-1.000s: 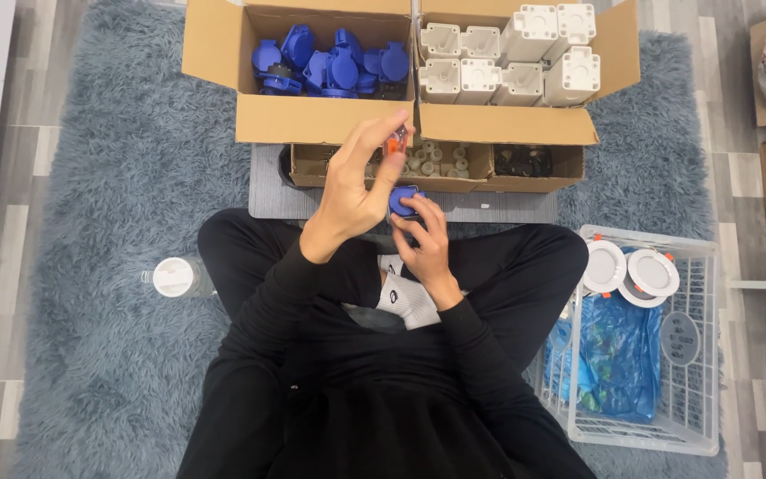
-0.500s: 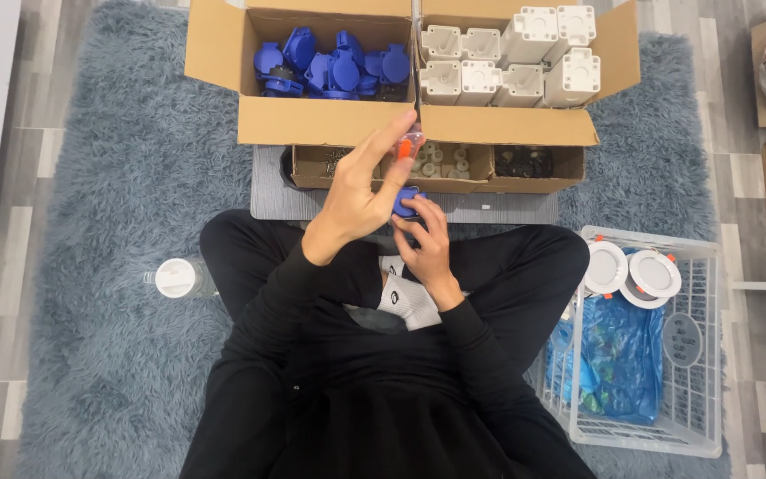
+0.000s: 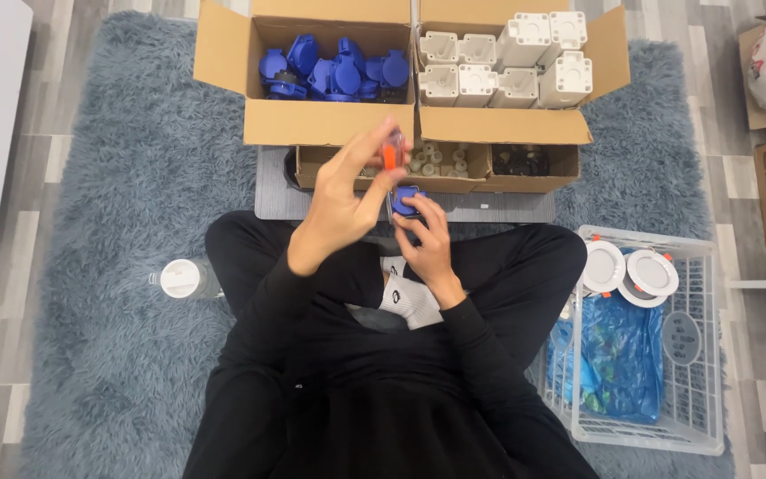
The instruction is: Assembling electrical switches by inserting components into plastic housings and securing them with a screwdriver.
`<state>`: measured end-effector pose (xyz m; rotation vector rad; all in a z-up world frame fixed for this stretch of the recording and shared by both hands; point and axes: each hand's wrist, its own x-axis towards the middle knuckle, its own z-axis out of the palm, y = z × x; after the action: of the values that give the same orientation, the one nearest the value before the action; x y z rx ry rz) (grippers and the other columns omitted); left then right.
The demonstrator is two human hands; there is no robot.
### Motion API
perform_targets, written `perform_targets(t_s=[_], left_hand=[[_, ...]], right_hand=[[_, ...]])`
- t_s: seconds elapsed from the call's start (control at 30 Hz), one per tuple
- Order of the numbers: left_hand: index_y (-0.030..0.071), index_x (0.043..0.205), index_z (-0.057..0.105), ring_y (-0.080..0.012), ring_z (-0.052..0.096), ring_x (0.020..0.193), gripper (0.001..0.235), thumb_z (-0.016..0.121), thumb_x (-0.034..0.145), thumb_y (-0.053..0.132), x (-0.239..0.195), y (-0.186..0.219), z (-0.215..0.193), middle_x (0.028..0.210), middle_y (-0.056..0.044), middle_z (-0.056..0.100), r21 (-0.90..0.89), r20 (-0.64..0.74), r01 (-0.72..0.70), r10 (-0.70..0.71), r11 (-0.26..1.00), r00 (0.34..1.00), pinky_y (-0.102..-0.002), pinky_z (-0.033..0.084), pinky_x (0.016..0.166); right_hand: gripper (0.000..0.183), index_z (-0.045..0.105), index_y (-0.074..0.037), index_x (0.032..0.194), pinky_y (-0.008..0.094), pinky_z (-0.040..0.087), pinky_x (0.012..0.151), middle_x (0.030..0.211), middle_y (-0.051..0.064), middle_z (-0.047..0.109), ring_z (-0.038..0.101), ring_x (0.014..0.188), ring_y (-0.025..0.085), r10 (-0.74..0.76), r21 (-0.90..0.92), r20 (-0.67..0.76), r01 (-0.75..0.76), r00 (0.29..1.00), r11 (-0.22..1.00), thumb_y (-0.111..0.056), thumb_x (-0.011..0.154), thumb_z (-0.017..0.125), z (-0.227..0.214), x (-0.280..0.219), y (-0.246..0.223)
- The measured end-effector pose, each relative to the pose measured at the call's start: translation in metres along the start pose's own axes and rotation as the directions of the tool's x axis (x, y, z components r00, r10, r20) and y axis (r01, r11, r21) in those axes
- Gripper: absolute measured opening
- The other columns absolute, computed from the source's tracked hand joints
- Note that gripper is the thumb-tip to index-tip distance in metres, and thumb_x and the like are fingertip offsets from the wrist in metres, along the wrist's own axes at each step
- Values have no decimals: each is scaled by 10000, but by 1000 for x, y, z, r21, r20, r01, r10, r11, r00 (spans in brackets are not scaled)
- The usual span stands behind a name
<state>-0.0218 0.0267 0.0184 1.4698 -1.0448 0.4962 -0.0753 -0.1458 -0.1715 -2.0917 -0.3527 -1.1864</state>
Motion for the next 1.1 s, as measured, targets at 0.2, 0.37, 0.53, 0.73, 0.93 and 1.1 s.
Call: perform_targets(t_s=[0.2,0.37,0.53,0.73,0.93,1.1], left_hand=[[18,1586,544,-478,750,1159,553,722,1064,60,-28,51,-15,1291,-261,734,18,330,26,-31,999,944,-545,653,948],[-78,1525,547,-574,724,1038,469,626,1082,55,-73,75,4,1140,-384,722,-117,592,118,-26,986,805,-651,631,855],[166,1702,374,-557,735,1067,707,674,1062,187,-174,52,53,1220,-282,731,207,915,293,-291,933,279,-649,629,887],[168,1564,581,-465,776,1037,610,748,992,300,-250,34,92,1208,-174,755,314,910,152,-343,937,235,-592,648,883],[182,1475,647,-412,765,1061,515,706,1016,408,-278,25,98,1125,-117,740,296,865,207,-353,933,356,-547,648,868],[195,1255,775,-334,750,1066,332,708,1034,433,-279,20,85,1067,-63,777,270,781,266,-372,926,501,-497,631,892]], right_hand=[[232,823,-78,1088,511,520,1167,1326,124,754,681,1318,373,150,126,162,-172,975,977,-73,869,901,-27,23,-18],[59,838,-117,1030,496,550,1127,1383,73,746,690,1330,352,161,180,269,-214,950,960,-121,971,838,-39,25,-3],[359,753,-121,1242,442,579,1055,1333,87,719,726,1213,325,177,-46,148,-172,973,984,-243,938,900,-33,30,-8],[811,607,-94,1375,467,594,983,1339,120,649,720,1156,356,191,-283,139,-146,972,948,-533,792,960,-11,15,0],[734,633,-118,1337,437,635,928,1305,83,640,722,1161,342,217,-259,132,-178,967,949,-415,765,984,-13,10,4],[682,643,-96,1326,410,639,928,1286,99,649,728,1157,357,317,-34,163,-315,935,948,-297,783,1002,-43,-4,1]])
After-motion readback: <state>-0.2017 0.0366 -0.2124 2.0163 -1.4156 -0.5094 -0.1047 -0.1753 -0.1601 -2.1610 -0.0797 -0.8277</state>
